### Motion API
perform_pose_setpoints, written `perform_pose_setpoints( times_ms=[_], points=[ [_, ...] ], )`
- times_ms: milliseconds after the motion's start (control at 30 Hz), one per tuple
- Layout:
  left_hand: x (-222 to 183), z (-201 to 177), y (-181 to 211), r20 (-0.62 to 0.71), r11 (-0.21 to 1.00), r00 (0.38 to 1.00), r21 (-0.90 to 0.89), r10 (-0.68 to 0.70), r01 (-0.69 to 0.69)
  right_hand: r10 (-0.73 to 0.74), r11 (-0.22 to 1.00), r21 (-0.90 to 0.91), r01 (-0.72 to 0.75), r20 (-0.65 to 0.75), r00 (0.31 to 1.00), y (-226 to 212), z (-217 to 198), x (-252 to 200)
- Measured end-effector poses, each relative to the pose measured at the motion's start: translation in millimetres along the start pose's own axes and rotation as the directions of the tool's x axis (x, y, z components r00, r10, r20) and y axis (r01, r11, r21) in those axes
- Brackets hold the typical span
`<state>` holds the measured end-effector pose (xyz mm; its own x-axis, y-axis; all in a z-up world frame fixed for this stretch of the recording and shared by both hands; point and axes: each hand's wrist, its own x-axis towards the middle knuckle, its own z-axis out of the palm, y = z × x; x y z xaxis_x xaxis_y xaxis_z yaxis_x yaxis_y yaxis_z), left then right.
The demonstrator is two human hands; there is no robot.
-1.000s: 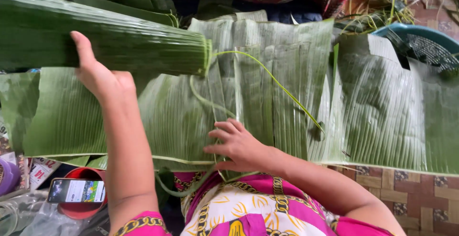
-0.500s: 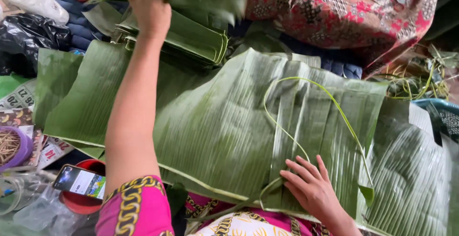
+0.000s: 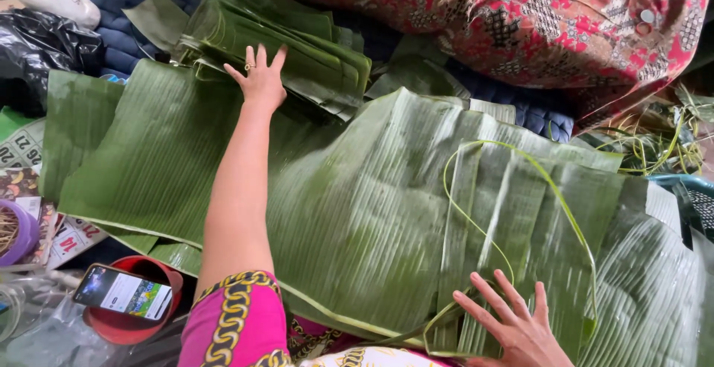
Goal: Folding and stacking banana leaves for food preparation.
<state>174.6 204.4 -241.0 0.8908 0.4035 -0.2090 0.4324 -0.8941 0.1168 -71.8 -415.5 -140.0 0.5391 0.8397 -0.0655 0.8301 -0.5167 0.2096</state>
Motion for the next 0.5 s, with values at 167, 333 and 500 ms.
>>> perform_pose_setpoints(
  times_ms=[167, 333, 500],
  points=[
    [-61, -17, -13, -0.189, 0.986, 0.981, -0.148, 0.050, -0.079, -0.055, 0.953, 0.279, -0.121, 0.551, 0.833, 8, -23, 7],
    [-150, 17, -34, -0.422, 0.959, 0.901, -0.204, 0.097, -0.199, 0.002, 0.897, 0.428, -0.112, 0.249, 0.969, 26, -22, -13],
    [-249, 43, -30, -0.512, 0.926, 0.855, -0.281, 0.077, -0.252, 0.099, 0.881, 0.474, -0.014, -0.155, 0.983, 49, -72, -9]
  ],
)
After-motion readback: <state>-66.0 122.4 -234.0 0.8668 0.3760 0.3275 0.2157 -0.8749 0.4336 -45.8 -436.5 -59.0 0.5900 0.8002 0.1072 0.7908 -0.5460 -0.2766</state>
